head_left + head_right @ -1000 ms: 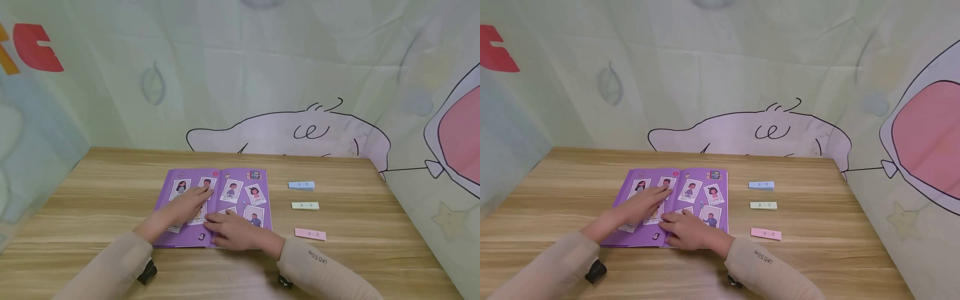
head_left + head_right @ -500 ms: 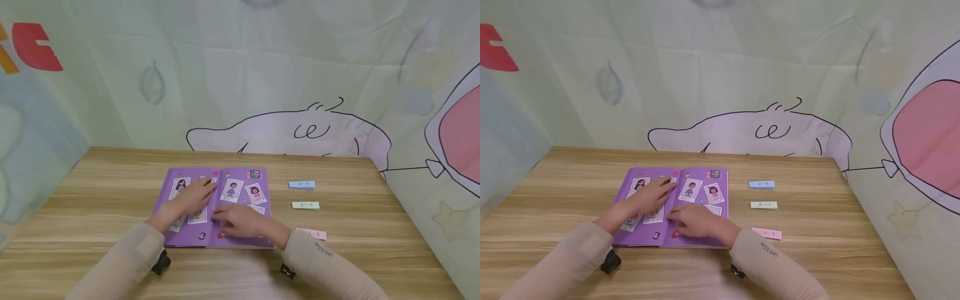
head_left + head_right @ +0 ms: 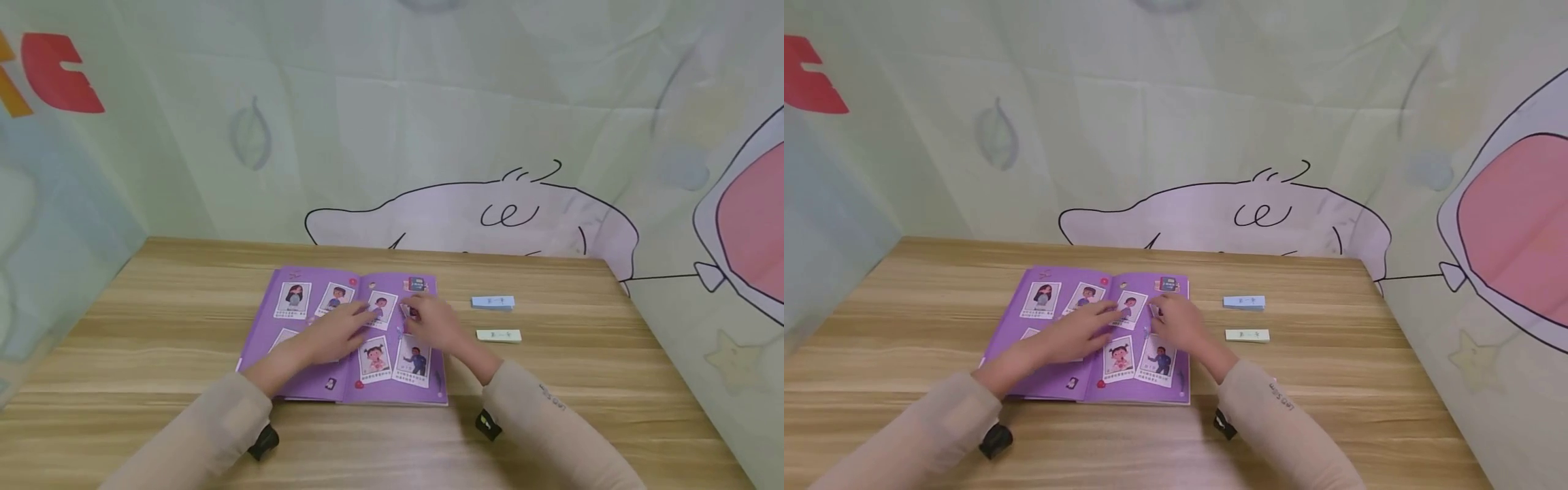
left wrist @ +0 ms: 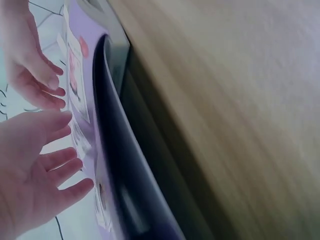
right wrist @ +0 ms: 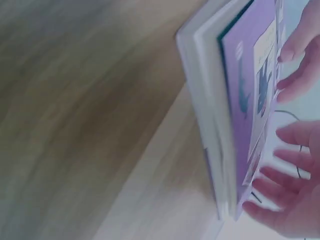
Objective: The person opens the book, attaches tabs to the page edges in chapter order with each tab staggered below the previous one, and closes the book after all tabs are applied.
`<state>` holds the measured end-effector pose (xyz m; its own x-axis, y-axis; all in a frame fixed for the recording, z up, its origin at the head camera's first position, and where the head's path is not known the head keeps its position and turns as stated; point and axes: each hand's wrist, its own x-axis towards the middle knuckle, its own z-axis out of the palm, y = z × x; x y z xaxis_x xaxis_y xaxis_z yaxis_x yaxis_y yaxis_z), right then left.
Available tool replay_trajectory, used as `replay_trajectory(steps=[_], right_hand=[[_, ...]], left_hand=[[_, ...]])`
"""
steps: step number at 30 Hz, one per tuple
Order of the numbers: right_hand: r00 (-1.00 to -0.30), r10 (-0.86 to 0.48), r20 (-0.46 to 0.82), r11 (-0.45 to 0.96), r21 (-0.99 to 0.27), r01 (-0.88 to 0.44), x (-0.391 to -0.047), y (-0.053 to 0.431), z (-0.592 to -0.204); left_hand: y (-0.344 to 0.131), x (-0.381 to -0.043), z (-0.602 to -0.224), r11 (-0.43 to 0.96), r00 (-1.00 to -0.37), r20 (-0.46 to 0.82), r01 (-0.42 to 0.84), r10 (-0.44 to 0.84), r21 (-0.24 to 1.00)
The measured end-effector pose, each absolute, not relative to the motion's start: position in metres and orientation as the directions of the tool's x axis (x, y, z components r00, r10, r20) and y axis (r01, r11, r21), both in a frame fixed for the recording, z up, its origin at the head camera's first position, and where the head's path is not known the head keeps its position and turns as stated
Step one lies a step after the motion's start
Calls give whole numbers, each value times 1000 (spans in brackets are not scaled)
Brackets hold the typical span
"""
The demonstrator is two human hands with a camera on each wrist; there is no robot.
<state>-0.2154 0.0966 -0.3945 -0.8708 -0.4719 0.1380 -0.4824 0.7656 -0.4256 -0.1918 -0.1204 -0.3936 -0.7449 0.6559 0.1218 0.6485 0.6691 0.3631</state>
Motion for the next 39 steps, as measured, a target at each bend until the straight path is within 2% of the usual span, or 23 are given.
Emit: replay_trajectory(steps=[3, 6, 10, 15, 28, 39], right_hand=[[-947, -300, 117, 802, -506, -317, -220, 103, -394], [-986, -155, 60, 750, -642, -157, -227, 110, -396], [-994, -53, -93, 614, -788, 41, -233, 119, -401], [-971, -17, -239, 497, -845, 199, -235, 124, -405], [-959, -41, -280, 454, -860, 232, -231, 126, -405], [-976, -45, -214, 430, -886, 175, -225, 125, -401]], left_hand=[[-118, -187, -394, 647, -738, 103, 642, 667, 410], [-116, -183, -394, 638, -731, 84, 640, 677, 428], [-115, -177, -394, 620, -710, 78, 658, 699, 427], [-114, -171, -394, 606, -701, 62, 654, 711, 453], [-114, -166, -396, 594, -703, 95, 657, 705, 463], [-112, -165, -396, 609, -712, 81, 649, 697, 456]])
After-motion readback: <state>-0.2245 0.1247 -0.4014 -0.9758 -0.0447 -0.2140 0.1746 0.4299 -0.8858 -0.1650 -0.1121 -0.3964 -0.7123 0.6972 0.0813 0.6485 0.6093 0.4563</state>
